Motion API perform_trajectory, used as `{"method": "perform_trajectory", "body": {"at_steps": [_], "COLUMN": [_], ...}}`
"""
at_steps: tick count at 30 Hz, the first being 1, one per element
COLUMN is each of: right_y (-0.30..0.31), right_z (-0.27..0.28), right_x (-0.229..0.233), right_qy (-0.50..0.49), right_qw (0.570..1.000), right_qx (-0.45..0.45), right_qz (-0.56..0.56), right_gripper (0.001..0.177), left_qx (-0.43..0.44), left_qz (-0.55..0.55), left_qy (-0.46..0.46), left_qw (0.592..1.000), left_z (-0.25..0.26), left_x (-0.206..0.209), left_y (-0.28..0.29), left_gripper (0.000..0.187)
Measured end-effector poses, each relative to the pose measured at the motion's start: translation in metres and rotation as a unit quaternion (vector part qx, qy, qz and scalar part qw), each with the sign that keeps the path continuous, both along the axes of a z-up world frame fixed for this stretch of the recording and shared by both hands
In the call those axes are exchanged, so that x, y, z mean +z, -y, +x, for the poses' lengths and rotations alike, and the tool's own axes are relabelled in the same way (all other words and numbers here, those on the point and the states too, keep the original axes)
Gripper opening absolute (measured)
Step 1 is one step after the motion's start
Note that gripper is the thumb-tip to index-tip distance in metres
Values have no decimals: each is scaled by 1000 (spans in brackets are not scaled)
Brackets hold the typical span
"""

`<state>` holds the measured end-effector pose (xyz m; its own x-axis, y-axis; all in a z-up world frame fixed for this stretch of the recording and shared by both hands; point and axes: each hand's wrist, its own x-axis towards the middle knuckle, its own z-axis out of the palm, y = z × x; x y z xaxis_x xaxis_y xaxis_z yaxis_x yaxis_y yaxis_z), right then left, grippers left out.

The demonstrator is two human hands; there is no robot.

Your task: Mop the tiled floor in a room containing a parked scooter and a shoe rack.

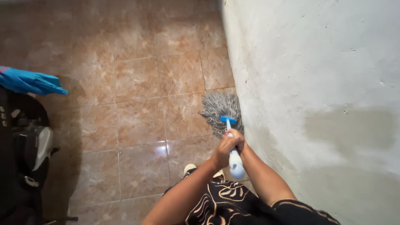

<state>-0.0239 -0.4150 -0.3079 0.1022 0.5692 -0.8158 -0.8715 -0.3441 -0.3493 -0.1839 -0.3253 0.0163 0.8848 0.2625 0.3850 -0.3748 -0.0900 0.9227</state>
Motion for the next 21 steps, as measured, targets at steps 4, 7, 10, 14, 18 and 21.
{"method": "perform_trajectory", "body": {"at_steps": [4, 7, 10, 14, 18, 21], "right_y": [-27, -51, -76, -100, -101, -96], "right_z": [22, 44, 54, 32, -16, -52], "right_x": [-15, -46, -41, -5, 1, -22], "right_qy": [-56, -51, 10, 34, 53, 65], "right_qw": [994, 996, 999, 998, 996, 994], "right_qx": [-92, -77, -31, 41, 63, 87], "right_qz": [-12, 18, -20, -31, -21, -31], "right_gripper": [18, 16, 12, 13, 11, 11], "left_qx": [-5, -24, 21, 70, 100, 100], "left_qz": [-44, -125, -90, -56, -91, -138], "left_qy": [-30, -110, -104, -99, -106, -129], "left_qw": [999, 986, 990, 991, 985, 977], "left_z": [20, 26, 26, 13, -26, -56], "left_x": [0, -3, -12, -22, -14, 14], "left_y": [-12, -17, -16, -12, -4, -3], "left_gripper": [43, 44, 43, 42, 42, 42]}}
